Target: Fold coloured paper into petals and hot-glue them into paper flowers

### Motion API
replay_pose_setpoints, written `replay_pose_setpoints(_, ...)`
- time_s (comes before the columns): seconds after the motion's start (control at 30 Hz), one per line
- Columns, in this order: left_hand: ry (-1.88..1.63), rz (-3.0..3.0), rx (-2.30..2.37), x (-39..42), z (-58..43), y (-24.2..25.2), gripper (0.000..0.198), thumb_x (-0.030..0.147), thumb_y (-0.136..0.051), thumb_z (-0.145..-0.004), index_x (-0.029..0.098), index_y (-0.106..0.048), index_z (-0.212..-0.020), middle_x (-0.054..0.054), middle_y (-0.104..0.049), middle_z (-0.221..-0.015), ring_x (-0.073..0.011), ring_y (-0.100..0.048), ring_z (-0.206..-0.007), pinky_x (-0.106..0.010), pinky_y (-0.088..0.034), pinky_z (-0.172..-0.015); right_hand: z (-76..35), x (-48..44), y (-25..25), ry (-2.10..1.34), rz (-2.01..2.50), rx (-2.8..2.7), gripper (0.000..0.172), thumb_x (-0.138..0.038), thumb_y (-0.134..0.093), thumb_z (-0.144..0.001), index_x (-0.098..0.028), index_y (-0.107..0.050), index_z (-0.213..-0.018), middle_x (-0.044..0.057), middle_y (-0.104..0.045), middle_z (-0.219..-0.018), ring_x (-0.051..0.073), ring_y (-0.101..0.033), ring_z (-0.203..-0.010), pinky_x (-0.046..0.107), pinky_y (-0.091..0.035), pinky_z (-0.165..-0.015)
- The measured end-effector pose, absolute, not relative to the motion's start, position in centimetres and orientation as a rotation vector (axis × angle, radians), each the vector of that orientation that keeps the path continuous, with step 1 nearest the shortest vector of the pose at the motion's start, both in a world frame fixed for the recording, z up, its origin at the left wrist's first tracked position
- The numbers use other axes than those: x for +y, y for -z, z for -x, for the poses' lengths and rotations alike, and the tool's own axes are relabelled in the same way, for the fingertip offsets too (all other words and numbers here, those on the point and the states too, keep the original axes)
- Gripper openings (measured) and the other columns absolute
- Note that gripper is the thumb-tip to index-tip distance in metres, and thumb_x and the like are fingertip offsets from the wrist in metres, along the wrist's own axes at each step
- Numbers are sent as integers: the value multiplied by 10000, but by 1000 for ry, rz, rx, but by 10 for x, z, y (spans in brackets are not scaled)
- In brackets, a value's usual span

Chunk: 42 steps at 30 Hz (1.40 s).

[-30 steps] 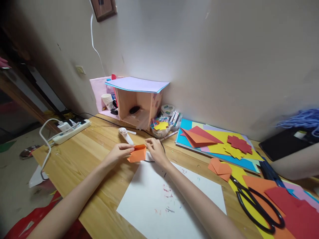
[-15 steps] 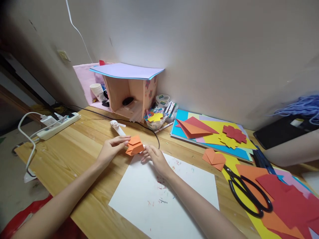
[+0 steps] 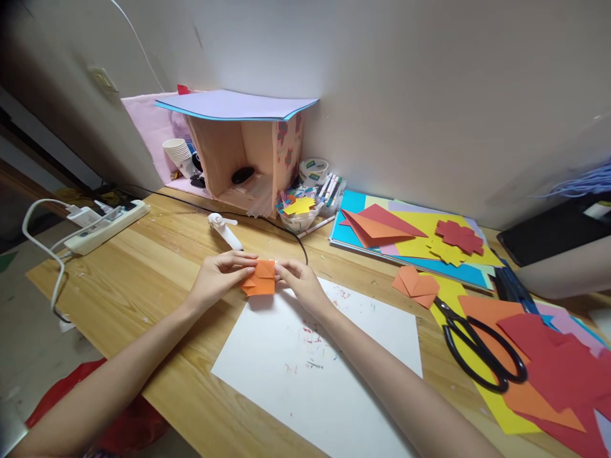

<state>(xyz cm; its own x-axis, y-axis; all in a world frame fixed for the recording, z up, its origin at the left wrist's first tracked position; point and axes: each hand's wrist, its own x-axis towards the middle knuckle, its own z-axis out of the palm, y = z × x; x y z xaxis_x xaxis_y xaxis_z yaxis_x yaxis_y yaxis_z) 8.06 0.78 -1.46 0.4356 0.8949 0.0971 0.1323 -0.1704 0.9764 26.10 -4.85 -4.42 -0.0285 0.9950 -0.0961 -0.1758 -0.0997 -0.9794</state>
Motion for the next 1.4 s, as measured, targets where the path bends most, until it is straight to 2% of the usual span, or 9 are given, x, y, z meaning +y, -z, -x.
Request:
replay_pose_setpoints(0.13, -844, -1589, 911, 3, -84, 18, 230, 296, -657, -667, 130, -687, -823, -105, -649, -999, -207, -600, -926, -291, -500, -800, -260, -49, 45, -1336, 1193, -1114, 196, -349, -606, -716, -158, -579, -746, 15, -598, -739, 124, -561, -693, 266, -454, -655)
replay_pose_setpoints(0.3, -848, -1473, 989, 1, -91, 24, 449, 288, -690, -638, 124, -559, -1035, -94, -651, -981, -166, -622, -825, -265, -525, -723, -258, -50, 50, -1265, 1212, -1098, 192, -343, -601, -719, -157, -555, -729, 5, -583, -703, 110, -540, -641, 247, -432, -611)
replay_pose_setpoints(0.5, -780, -1444, 1018, -1, -95, 24, 349, 310, -711, -608, 105, -602, -867, -75, -675, -867, -164, -634, -772, -265, -539, -695, -259, -50, 51, -1246, 1220, -1171, 223, -370, -598, -721, -153, -545, -730, 17, -581, -718, 117, -535, -645, 243, -421, -590)
replay_pose_setpoints(0.8, -817, -1506, 949, -5, -98, 27, 280, 275, -696, -627, 119, -622, -847, -55, -678, -841, -147, -633, -725, -235, -527, -656, -261, -51, 48, -1305, 1231, -1305, 233, -307, -593, -722, -130, -606, -872, 61, -630, -835, 171, -584, -770, 285, -435, -675)
replay_pose_setpoints(1.13, -824, -1496, 979, 2, -94, 29, 326, 300, -714, -600, 106, -619, -845, -75, -681, -841, -164, -635, -733, -253, -521, -663, -263, -50, 45, -1284, 1248, -1312, 194, -299, -577, -730, -128, -642, -795, 53, -644, -780, 149, -577, -697, 264, -430, -629)
replay_pose_setpoints(1.4, -837, -1496, 994, 7, -90, 28, 317, 291, -708, -610, 112, -616, -854, -72, -683, -845, -167, -644, -752, -260, -528, -681, -264, -49, 44, -1375, 1224, -1157, 260, -354, -606, -710, -145, -689, -840, 72, -664, -776, 160, -598, -700, 311, -466, -688)
